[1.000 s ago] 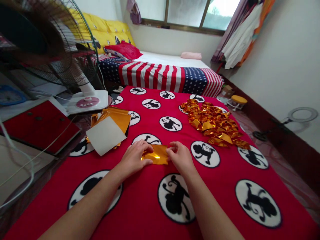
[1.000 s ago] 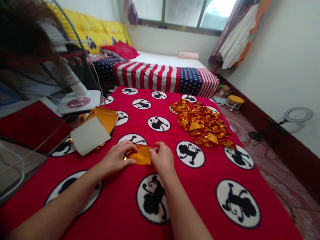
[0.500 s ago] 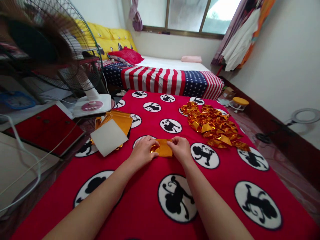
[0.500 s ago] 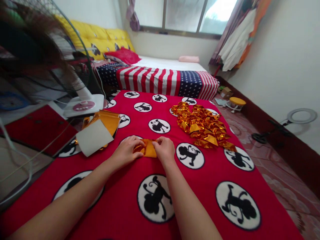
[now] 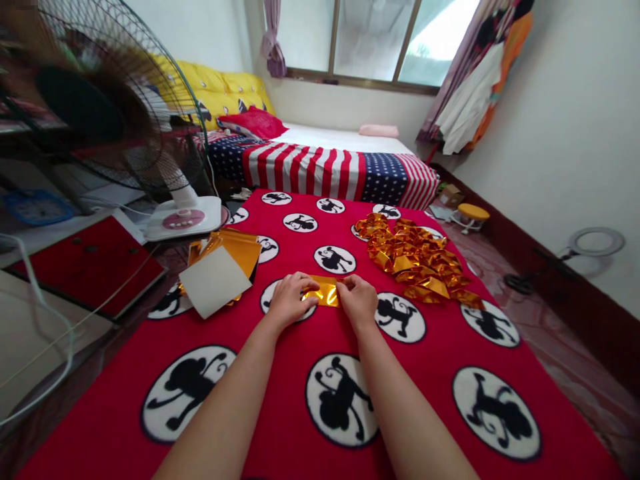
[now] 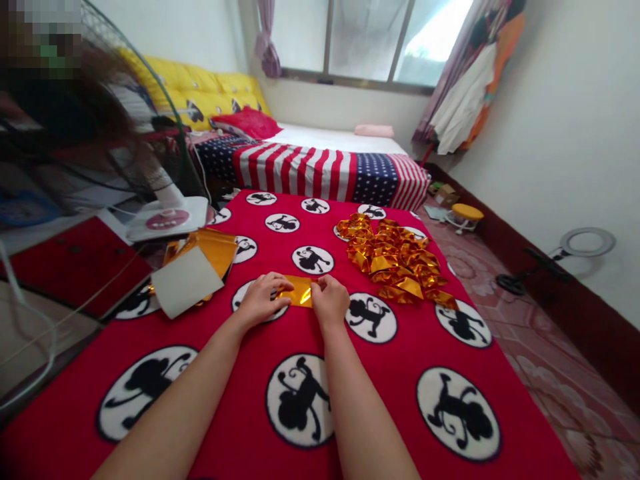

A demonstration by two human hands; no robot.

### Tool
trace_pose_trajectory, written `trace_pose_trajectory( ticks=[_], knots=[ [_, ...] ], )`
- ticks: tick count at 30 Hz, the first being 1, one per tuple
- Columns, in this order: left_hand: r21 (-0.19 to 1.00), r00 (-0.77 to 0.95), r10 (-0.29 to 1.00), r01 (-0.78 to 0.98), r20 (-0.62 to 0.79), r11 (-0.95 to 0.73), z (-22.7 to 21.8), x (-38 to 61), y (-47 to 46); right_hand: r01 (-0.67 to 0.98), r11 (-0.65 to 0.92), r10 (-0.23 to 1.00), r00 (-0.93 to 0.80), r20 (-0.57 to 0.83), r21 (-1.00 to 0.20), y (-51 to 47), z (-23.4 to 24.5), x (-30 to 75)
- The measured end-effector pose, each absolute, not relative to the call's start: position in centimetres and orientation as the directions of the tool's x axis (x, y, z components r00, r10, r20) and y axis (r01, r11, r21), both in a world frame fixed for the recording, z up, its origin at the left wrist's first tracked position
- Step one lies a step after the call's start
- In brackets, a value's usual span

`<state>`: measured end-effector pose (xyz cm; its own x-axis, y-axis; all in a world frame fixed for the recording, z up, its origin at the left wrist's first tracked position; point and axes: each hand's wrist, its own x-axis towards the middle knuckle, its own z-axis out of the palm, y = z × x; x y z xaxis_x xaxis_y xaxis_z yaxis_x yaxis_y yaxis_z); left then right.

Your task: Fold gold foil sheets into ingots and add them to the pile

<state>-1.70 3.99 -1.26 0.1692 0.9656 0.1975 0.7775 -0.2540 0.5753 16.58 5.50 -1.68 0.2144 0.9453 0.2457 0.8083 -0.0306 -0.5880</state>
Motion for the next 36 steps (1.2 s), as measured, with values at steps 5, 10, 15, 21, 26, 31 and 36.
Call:
trace_pose_trajectory(
  ticks=[5, 10, 15, 21, 26, 31, 36],
  knots=[
    [0.573, 0.153, 0.959, 0.775, 0.237, -0.266, -1.4, -1.5, 4.0, 0.809, -0.014, 0.935, 0.218, 0.278, -0.588, 5.5, -1.7, 16.7],
    [0.558, 0.128, 0.957, 0.789, 0.261, -0.257, -1.5, -1.2, 3.9, 0.809, -0.025, 0.933, 0.23, 0.278, -0.588, 5.5, -1.7, 16.6],
    [0.555, 0.111, 0.954, 0.792, 0.279, -0.254, -1.5, -1.0, 4.0, 0.809, -0.044, 0.93, 0.248, 0.272, -0.587, 5.4, -1.6, 16.4],
    [0.548, 0.096, 0.948, 0.796, 0.304, -0.257, -1.6, -0.9, 4.0, 0.806, -0.046, 0.929, 0.252, 0.271, -0.59, 5.4, -1.7, 16.4],
    [0.483, 0.086, 0.926, 0.833, 0.368, -0.269, -1.3, -0.4, 3.5, 0.817, -0.052, 0.935, 0.242, 0.26, -0.574, 5.4, -1.6, 16.3],
    [0.411, 0.277, 0.892, 0.81, 0.359, -0.417, -1.1, 0.2, 3.5, 0.83, -0.059, 0.937, 0.237, 0.256, -0.554, 5.4, -1.5, 16.3],
    [0.459, 0.269, 0.925, 0.809, 0.266, -0.368, -1.5, 0.1, 3.6, 0.833, -0.07, 0.935, 0.246, 0.255, -0.548, 5.3, -1.4, 16.1]
  ],
)
